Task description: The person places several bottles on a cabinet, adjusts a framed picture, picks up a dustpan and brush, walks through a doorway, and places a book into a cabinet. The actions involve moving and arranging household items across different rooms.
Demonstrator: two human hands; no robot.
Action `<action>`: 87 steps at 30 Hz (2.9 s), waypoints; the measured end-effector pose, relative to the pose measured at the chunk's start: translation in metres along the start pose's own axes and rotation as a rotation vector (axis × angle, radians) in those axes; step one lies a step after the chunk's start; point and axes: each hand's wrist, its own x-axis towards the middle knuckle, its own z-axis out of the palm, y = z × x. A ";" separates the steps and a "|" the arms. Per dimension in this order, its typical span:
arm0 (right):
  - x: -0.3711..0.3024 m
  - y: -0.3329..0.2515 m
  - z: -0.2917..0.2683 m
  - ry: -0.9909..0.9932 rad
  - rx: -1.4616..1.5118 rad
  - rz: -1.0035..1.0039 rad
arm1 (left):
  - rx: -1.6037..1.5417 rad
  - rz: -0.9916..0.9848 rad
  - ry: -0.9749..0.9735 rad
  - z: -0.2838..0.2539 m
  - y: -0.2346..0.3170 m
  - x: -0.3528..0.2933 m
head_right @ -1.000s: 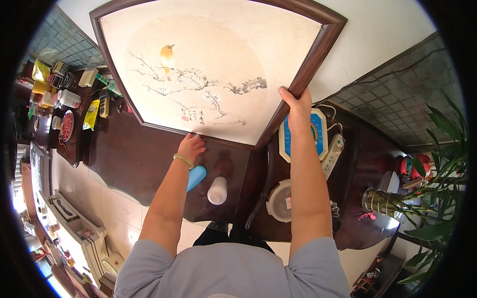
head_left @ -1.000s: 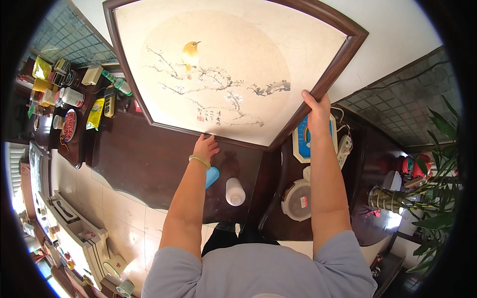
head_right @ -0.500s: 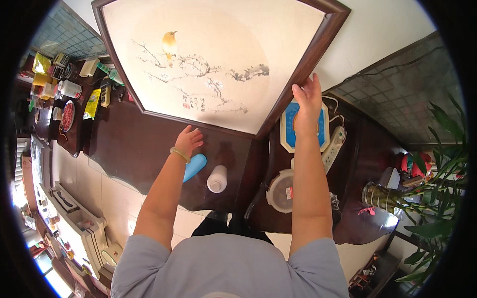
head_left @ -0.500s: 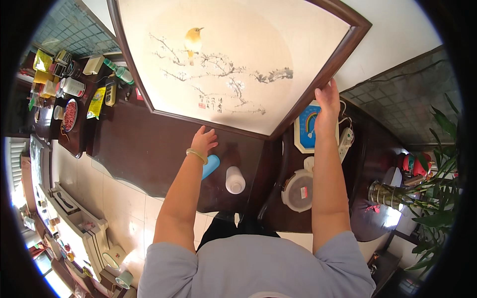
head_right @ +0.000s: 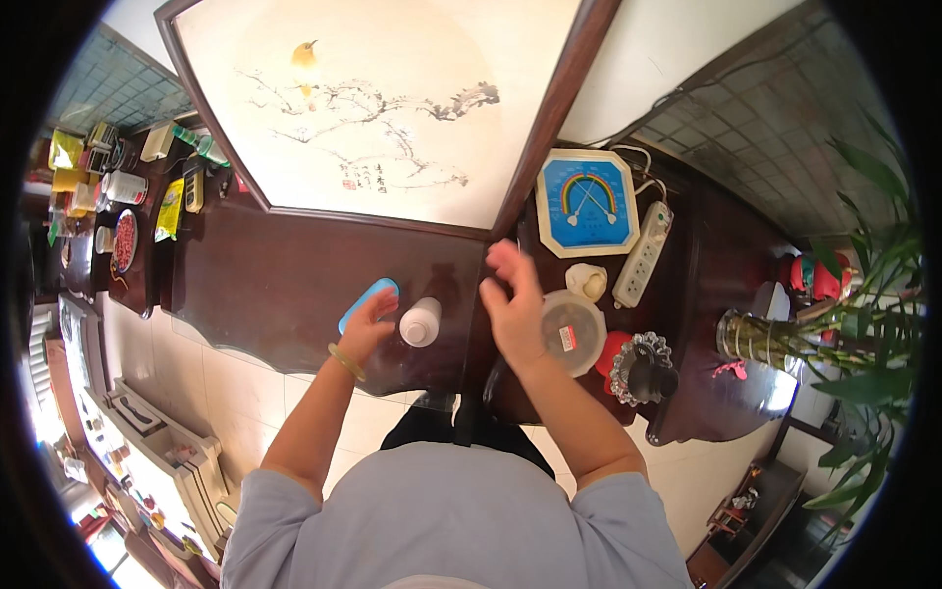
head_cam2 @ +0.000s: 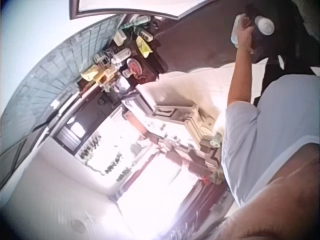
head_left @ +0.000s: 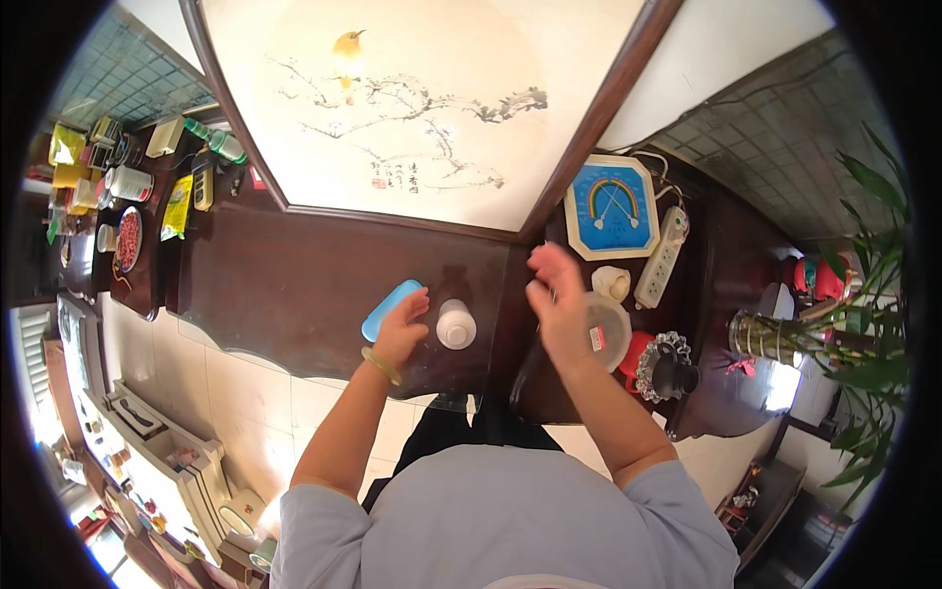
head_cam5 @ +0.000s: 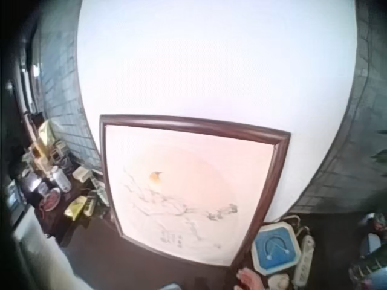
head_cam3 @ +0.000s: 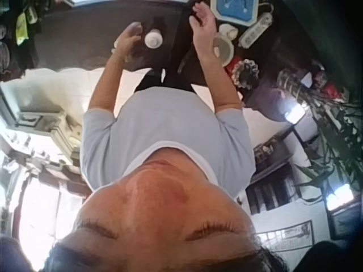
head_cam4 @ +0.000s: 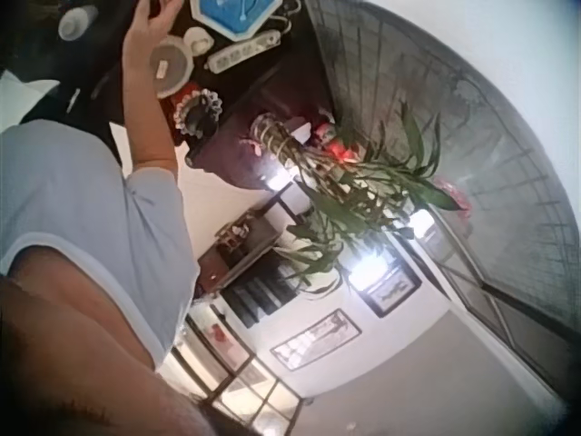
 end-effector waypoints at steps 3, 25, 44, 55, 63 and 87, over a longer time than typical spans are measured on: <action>-0.046 0.016 0.010 -0.137 -0.159 0.054 | 0.297 0.078 -0.034 0.022 0.015 -0.028; -0.184 0.030 -0.018 -0.073 -0.132 0.291 | 0.112 -0.179 -0.178 0.095 -0.022 -0.079; -0.289 -0.023 -0.219 0.125 -0.192 0.232 | 0.066 0.071 -0.458 0.334 0.033 -0.172; -0.412 -0.018 -0.358 0.555 -0.053 0.257 | 0.287 0.022 -0.823 0.501 0.032 -0.223; -0.444 -0.013 -0.353 0.729 0.035 0.296 | 0.371 0.034 -1.026 0.533 0.021 -0.211; -0.434 -0.032 -0.614 0.616 -0.470 -0.004 | 0.044 0.046 -0.477 0.790 0.012 -0.113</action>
